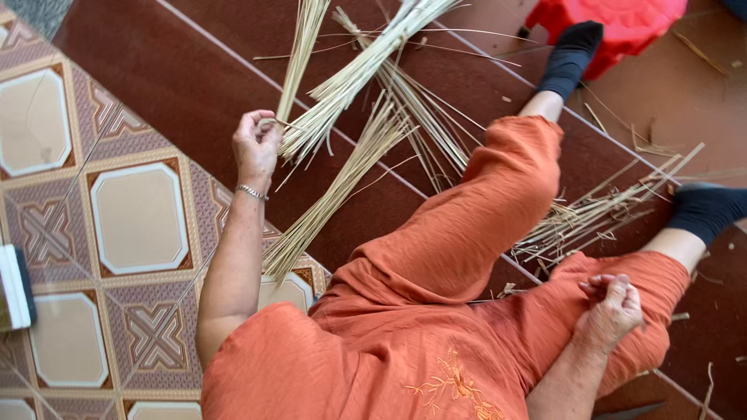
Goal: The person sits on the floor and processes bundles of dried straw. They use shears to trim the ends, separate strands by hand, and bundle the prepared pieces. The person repeatedly cuts, aligns, and ties the straw into smaller bundles.
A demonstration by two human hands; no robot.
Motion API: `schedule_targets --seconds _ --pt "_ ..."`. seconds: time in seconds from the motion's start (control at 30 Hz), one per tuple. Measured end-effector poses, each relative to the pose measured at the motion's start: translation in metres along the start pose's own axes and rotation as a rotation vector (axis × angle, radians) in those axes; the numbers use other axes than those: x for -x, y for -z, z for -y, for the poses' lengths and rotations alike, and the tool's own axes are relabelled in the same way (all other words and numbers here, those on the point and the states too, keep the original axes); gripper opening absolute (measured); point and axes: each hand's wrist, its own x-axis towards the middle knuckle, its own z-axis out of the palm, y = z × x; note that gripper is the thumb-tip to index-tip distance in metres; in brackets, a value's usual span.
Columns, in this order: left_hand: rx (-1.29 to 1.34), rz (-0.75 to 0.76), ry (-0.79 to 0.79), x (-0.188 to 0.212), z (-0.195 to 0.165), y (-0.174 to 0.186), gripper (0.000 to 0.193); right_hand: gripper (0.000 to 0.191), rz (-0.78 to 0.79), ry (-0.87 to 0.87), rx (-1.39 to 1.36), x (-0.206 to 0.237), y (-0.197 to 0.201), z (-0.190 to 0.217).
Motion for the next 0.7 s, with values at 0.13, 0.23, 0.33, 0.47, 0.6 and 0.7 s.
schedule_targets --seconds 0.13,0.23,0.33,0.47,0.6,0.7 --pt "-0.356 -0.194 -0.238 -0.036 0.024 0.047 0.022 0.025 0.005 0.032 0.116 -0.001 -0.002 -0.003" --pt "-0.543 -0.262 -0.142 -0.051 0.027 0.070 0.018 0.026 0.008 0.020 0.156 0.001 -0.008 -0.004" --pt "-1.155 -0.563 -0.469 -0.057 0.032 0.086 0.031 0.025 0.013 0.017 0.186 0.003 -0.014 -0.003" --pt "-0.683 -0.243 -0.458 -0.026 0.038 0.095 0.023 0.024 0.017 0.007 0.227 0.003 -0.016 -0.002" --pt "-0.660 0.138 -0.221 0.053 0.053 0.049 0.011 0.024 0.031 0.014 0.237 0.000 -0.016 -0.007" --pt "-0.935 0.369 -0.332 0.097 0.063 0.000 0.055 0.024 0.040 0.030 0.248 -0.001 -0.011 -0.009"
